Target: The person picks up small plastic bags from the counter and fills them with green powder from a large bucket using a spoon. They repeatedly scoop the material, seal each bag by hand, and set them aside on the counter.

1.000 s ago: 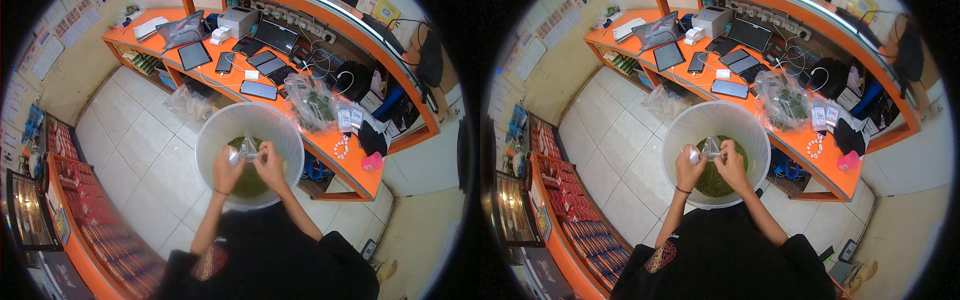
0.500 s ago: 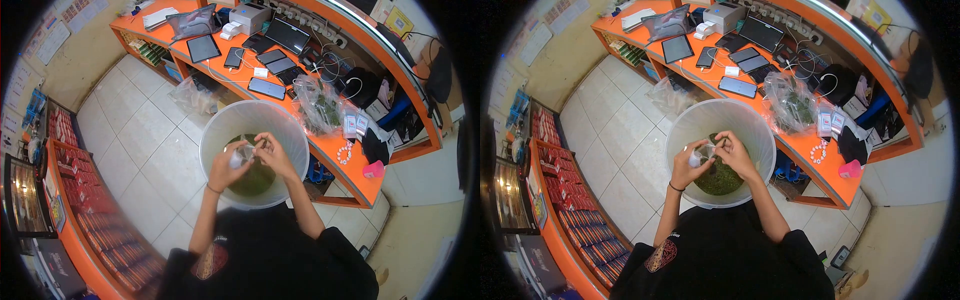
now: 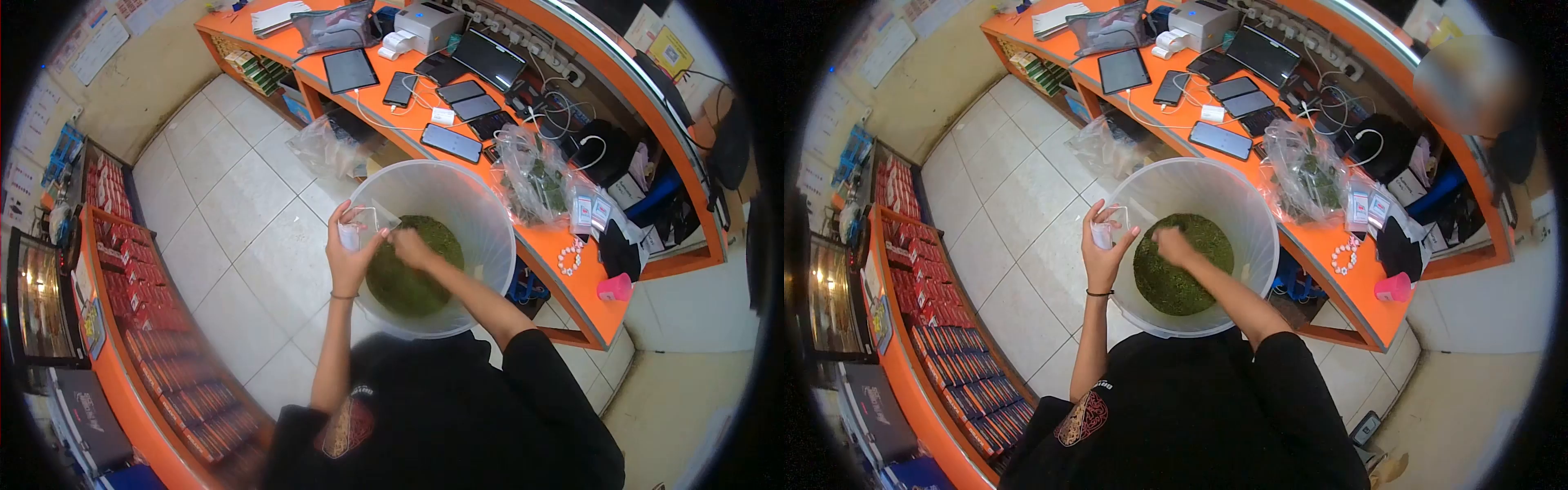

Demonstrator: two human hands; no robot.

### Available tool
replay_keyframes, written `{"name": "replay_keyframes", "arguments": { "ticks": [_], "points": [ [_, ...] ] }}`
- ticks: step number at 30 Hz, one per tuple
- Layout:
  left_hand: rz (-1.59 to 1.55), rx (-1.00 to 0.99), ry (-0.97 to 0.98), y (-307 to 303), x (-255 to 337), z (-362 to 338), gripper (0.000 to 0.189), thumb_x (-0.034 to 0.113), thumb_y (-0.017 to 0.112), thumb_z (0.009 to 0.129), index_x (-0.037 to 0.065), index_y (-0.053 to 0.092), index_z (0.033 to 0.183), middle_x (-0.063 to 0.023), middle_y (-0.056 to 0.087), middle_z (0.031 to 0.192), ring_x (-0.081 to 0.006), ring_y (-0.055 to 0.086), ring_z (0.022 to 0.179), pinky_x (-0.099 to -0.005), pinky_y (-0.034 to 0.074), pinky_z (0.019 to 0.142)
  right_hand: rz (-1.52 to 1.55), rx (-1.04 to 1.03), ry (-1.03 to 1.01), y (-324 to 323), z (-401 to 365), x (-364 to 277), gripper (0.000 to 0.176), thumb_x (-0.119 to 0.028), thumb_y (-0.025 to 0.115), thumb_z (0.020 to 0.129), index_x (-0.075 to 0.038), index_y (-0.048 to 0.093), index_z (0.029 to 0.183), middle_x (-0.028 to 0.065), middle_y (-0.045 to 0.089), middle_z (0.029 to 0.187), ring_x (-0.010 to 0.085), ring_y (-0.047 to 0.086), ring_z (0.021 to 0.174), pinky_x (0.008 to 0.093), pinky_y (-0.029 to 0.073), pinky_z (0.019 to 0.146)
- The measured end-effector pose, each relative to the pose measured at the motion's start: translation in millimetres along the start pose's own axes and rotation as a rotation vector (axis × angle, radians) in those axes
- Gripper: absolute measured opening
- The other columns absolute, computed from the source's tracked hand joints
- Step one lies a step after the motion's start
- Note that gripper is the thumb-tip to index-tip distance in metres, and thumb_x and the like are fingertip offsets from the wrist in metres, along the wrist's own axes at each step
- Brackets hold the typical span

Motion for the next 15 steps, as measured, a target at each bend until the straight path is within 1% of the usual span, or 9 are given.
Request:
{"name": "replay_keyframes", "arguments": {
  "ticks": [1,2,4,6,7,9,11,13,15],
  "points": [
    [-0.016,-0.005,-0.001,0.4,-0.4,0.2,0.075,0.012,0.084,0.072,0.001,0.044,0.134,-0.0121,0.06,0.123,-0.0142,0.055,0.096,-0.029,0.046,0.087,-0.007,-0.1,-0.067,27.9,-7.2,-5.7,0.019,-0.007,0.054,0.085,0.006,0.065,0.092,0.0304,0.063,0.089,0.0449,0.063,0.089,0.0501,0.049,0.079],
    [-0.032,-0.011,-0.007,0.1,-1.8,-1.8,0.073,0.011,0.084,0.073,0.001,0.045,0.134,-0.0122,0.06,0.123,-0.0142,0.055,0.098,-0.0291,0.045,0.088,0.068,-0.147,-0.047,37.9,-18.2,-26.4,0.018,-0.007,0.054,0.085,0.005,0.065,0.091,0.0298,0.064,0.089,0.0443,0.063,0.089,0.0494,0.049,0.079],
    [-0.033,-0.007,-0.016,-1.1,-0.6,-1.9,0.072,0.011,0.084,0.073,0.001,0.045,0.133,-0.0125,0.059,0.124,-0.0145,0.054,0.098,-0.0292,0.045,0.088,0.139,-0.205,-0.024,35.6,-32.4,-61.4,0.017,-0.007,0.054,0.085,0.005,0.065,0.09,0.0293,0.064,0.09,0.0437,0.063,0.089,0.0488,0.05,0.08],
    [-0.039,-0.008,-0.016,-0.6,-1.7,0.3,0.071,0.01,0.084,0.073,0.001,0.046,0.133,-0.0128,0.059,0.126,-0.0147,0.054,0.098,-0.0293,0.045,0.089,0.198,-0.243,-0.01,28.8,-38.2,-78.4,0.017,-0.01,0.054,0.089,0.003,0.065,0.089,0.0229,0.068,0.086,0.0357,0.068,0.085,0.0439,0.054,0.076],
    [-0.034,-0.004,0.004,-1.1,-3.4,0.9,0.073,0.01,0.084,0.073,0.0,0.046,0.133,-0.0126,0.058,0.127,-0.0149,0.054,0.099,-0.0293,0.045,0.089,0.197,-0.247,-0.01,20.5,-39.3,-80.8,0.017,-0.01,0.054,0.089,0.003,0.065,0.089,0.0229,0.068,0.086,0.0357,0.068,0.085,0.0439,0.054,0.076],
    [-0.033,0.003,0.025,-2.1,-4.5,0.5,0.074,0.011,0.084,0.073,0.0,0.045,0.134,-0.0125,0.057,0.128,-0.015,0.054,0.1,-0.0293,0.045,0.09,0.717,-0.197,0.196,-6.6,-37.0,-66.9,0.023,-0.018,0.053,0.097,0.003,0.062,0.094,0.0165,0.069,0.09,0.026,0.07,0.083,0.0372,0.057,0.075],
    [-0.083,-0.001,-0.047,-2.6,-4.2,-1.1,0.075,0.011,0.084,0.073,-0.001,0.045,0.136,-0.0118,0.056,0.129,-0.0148,0.054,0.102,-0.029,0.045,0.09,0.979,-0.102,0.237,-27.6,-36.3,-42.0,0.029,-0.024,0.049,0.101,0.004,0.058,0.101,0.0146,0.066,0.097,0.0209,0.068,0.083,0.0316,0.057,0.078],
    [-0.08,0.004,-0.033,-2.7,-5.6,-1.3,0.075,0.012,0.084,0.073,-0.001,0.046,0.136,-0.0113,0.056,0.129,-0.0145,0.054,0.102,-0.0288,0.045,0.09,1.11,-0.12,0.295,-66.7,-45.9,-34.1,0.031,-0.026,0.046,0.103,0.004,0.054,0.107,0.0182,0.065,0.103,0.0228,0.068,0.087,0.0311,0.057,0.082],
    [-0.078,0.007,-0.017,-2.5,-4.7,-1.6,0.075,0.012,0.084,0.073,-0.001,0.046,0.136,-0.0108,0.057,0.128,-0.0143,0.054,0.102,-0.0286,0.044,0.09,1.25,-0.077,0.335,-100.7,-59.4,-32.5,0.03,-0.027,0.046,0.103,0.002,0.053,0.109,0.019,0.065,0.104,0.0216,0.067,0.091,0.0297,0.056,0.083]
  ]
}}
Point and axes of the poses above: each hand's wrist, its own z-axis towards the middle knuckle, its own y-axis out of the palm, x = y × z, the point moved 3 cm from there along z, towards the middle knuckle
